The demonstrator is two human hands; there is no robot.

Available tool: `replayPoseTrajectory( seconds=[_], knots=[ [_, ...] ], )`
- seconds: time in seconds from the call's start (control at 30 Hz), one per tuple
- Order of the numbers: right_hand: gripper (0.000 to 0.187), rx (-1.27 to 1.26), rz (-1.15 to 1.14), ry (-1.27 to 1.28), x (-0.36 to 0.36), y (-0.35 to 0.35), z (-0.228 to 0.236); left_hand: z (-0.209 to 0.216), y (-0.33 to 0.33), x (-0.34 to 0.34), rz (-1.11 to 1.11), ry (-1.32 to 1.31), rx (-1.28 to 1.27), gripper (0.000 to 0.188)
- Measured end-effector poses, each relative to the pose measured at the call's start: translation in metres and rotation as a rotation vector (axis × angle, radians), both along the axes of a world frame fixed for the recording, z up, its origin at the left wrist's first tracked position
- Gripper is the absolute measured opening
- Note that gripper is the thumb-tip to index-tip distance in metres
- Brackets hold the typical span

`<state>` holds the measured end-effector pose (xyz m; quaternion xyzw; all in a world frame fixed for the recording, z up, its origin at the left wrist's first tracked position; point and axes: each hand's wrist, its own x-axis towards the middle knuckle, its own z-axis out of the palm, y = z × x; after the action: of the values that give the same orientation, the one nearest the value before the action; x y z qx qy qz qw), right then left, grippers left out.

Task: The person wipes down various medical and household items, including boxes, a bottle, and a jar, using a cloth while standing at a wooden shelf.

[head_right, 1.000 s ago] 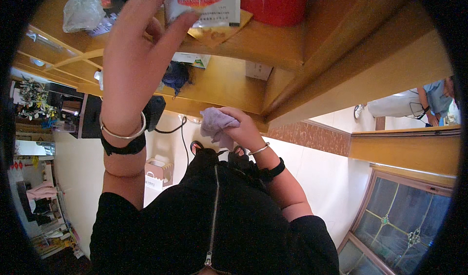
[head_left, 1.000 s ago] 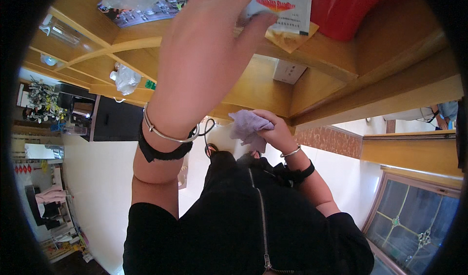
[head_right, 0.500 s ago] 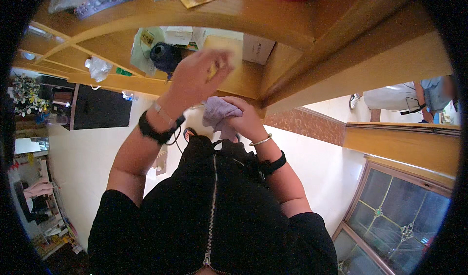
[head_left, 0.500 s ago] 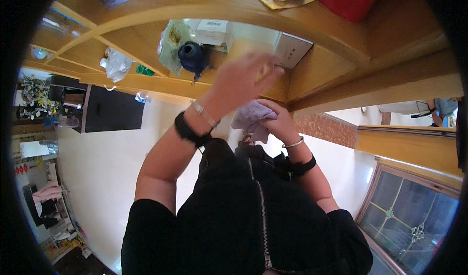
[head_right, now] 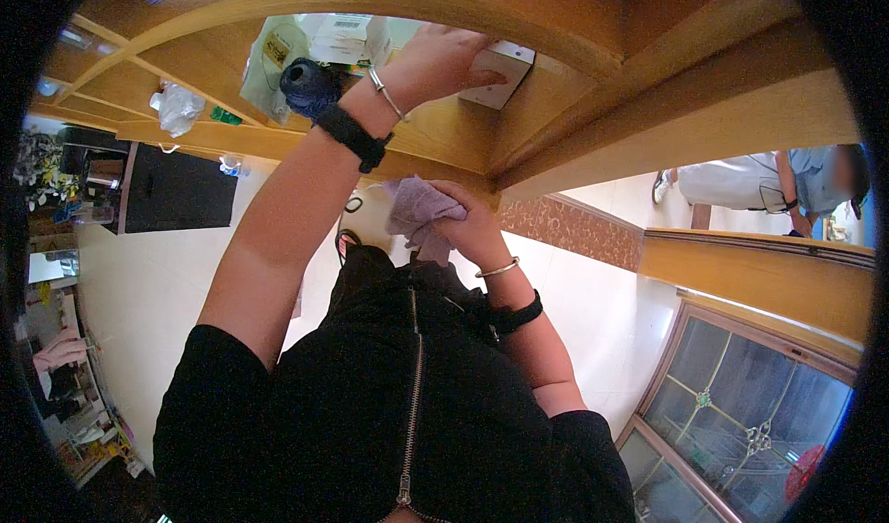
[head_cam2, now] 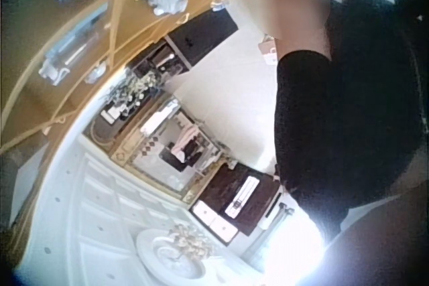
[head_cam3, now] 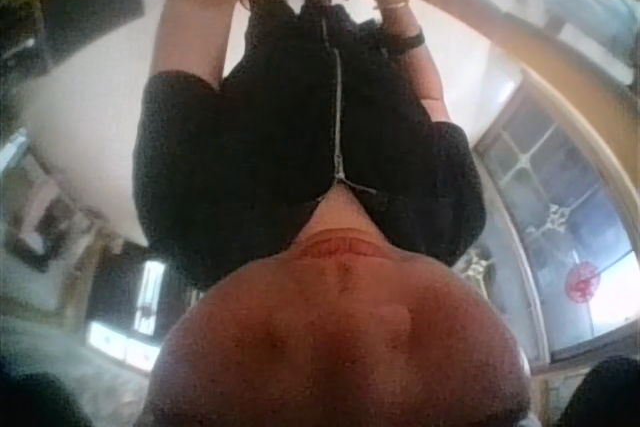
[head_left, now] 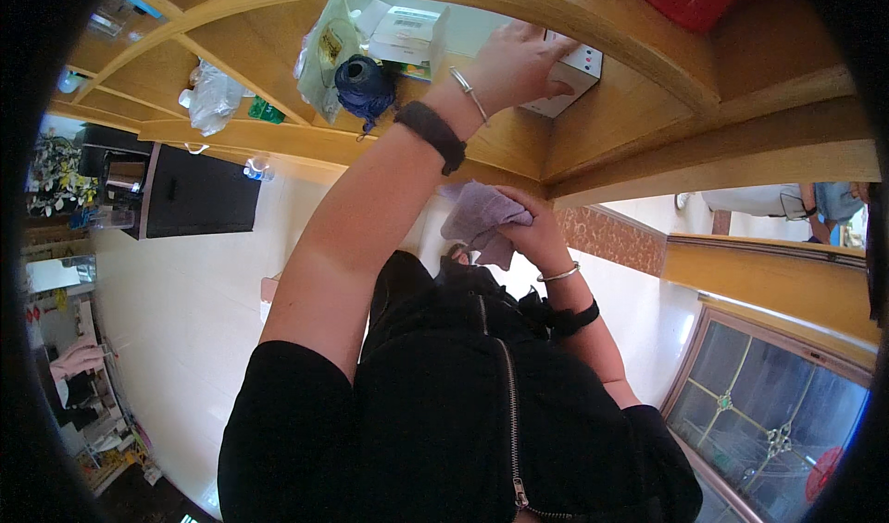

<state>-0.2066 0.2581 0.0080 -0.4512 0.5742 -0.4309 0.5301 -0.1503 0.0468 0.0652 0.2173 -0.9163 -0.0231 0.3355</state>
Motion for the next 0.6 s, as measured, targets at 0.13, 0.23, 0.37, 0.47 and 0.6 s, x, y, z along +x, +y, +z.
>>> replayPoseTrajectory(
  seconds=[0.13, 0.23, 0.37, 0.47, 0.6],
  knots=[
    [0.046, -0.022, -0.004, 0.023, -0.001, -0.001, -0.008, -0.004, 0.001, 0.009, -0.125, 0.079, 0.105, 0.06],
    [0.045, -0.037, 0.017, 0.111, 0.003, -0.002, -0.001, 0.003, 0.024, 0.023, -0.154, 0.135, 0.214, 0.06],
    [0.043, -0.045, 0.051, 0.11, 0.002, -0.003, -0.005, 0.018, 0.057, 0.065, -0.204, 0.207, 0.281, 0.064],
    [0.042, 0.061, 0.096, 0.177, 0.005, -0.005, -0.002, 0.024, 0.078, 0.109, -0.235, 0.282, 0.377, 0.066],
    [0.041, 0.162, 0.153, 0.059, 0.019, -0.014, -0.007, 0.035, 0.091, 0.178, -0.245, 0.28, 0.531, 0.066]
  ],
)
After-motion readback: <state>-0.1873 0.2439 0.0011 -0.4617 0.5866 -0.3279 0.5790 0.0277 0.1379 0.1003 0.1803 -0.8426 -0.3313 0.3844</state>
